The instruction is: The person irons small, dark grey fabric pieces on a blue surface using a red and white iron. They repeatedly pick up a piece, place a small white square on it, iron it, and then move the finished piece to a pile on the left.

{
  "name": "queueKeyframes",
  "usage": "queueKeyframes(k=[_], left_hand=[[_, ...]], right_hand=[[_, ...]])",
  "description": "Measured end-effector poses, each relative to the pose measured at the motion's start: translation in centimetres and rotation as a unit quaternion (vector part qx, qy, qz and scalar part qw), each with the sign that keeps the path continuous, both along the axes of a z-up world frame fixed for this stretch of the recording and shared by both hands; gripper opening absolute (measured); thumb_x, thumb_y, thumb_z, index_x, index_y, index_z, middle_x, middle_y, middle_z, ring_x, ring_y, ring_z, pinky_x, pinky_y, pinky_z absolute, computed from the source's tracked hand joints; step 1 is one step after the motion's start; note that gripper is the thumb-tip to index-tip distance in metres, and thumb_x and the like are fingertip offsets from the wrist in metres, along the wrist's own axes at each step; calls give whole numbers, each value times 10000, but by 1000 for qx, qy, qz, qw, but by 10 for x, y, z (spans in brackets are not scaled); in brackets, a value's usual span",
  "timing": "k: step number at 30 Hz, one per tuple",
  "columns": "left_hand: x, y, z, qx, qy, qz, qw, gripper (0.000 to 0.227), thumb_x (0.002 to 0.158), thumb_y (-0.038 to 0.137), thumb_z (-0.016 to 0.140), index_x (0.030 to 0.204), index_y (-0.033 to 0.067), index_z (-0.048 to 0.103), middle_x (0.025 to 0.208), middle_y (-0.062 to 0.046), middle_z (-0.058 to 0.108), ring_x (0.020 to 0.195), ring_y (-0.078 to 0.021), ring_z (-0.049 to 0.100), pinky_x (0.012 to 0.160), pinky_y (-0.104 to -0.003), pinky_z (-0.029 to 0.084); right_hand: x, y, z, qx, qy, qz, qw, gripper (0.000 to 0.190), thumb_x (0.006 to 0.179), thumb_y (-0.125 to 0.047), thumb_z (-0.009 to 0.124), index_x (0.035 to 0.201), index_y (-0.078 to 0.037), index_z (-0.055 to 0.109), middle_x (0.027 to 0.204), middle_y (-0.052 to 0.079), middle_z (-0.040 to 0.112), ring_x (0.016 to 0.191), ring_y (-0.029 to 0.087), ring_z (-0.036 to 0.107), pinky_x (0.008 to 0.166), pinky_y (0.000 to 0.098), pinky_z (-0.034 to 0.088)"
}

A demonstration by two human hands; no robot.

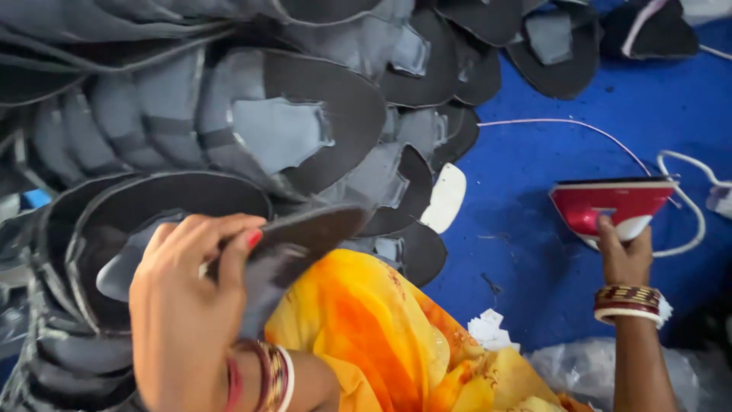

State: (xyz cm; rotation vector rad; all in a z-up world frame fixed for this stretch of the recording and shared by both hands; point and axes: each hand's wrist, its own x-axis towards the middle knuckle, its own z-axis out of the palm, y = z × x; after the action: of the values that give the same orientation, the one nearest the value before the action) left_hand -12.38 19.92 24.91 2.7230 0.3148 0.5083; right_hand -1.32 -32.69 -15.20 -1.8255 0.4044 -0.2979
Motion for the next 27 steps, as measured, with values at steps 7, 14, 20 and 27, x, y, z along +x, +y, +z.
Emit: queueKeyframes(k=[7, 14, 20, 27], left_hand=[[82, -79, -45, -151, -111, -249, 950, 100, 918, 30, 740, 1001, 82, 762, 884, -75, 690, 816, -248, 642, 737, -317, 502], [174, -128, -236, -515, 89, -288, 803, 131, 959, 79, 719, 1062, 12, 766, 890, 21, 724, 773, -14, 610, 691, -205, 495], [174, -151, -301, -619, 239, -230, 712, 156, 948, 111, 721, 1080, 30, 738, 873, 34, 706, 726, -24, 592, 630, -192, 461], [151, -161, -262, -539, 397, -350, 656, 222, 906, 154, 749, 1094, 38, 728, 895, -8, 723, 805, -78, 661, 703, -248, 534]], right_hand=[[-53, 15, 24, -69, -39, -86, 993, 534, 1004, -235, 839, 1345, -9, 496, 1183, 65, 623, 1037, 114, 622, 863, 256, 527], [-100, 145, 138, 14, -91, -28, 995, 136, 1015, -57, 688, 1144, -50, 643, 1015, 42, 677, 910, 110, 650, 860, 262, 545], [-56, 211, 148, -98, 66, 104, 987, 917, 769, -286, 886, 1439, 57, 363, 1340, 246, 557, 1196, 326, 613, 966, 403, 518], [-59, 230, 77, -63, 132, 57, 988, 895, 782, -229, 794, 1504, 2, 317, 1144, 257, 686, 1023, 420, 701, 857, 447, 564]])
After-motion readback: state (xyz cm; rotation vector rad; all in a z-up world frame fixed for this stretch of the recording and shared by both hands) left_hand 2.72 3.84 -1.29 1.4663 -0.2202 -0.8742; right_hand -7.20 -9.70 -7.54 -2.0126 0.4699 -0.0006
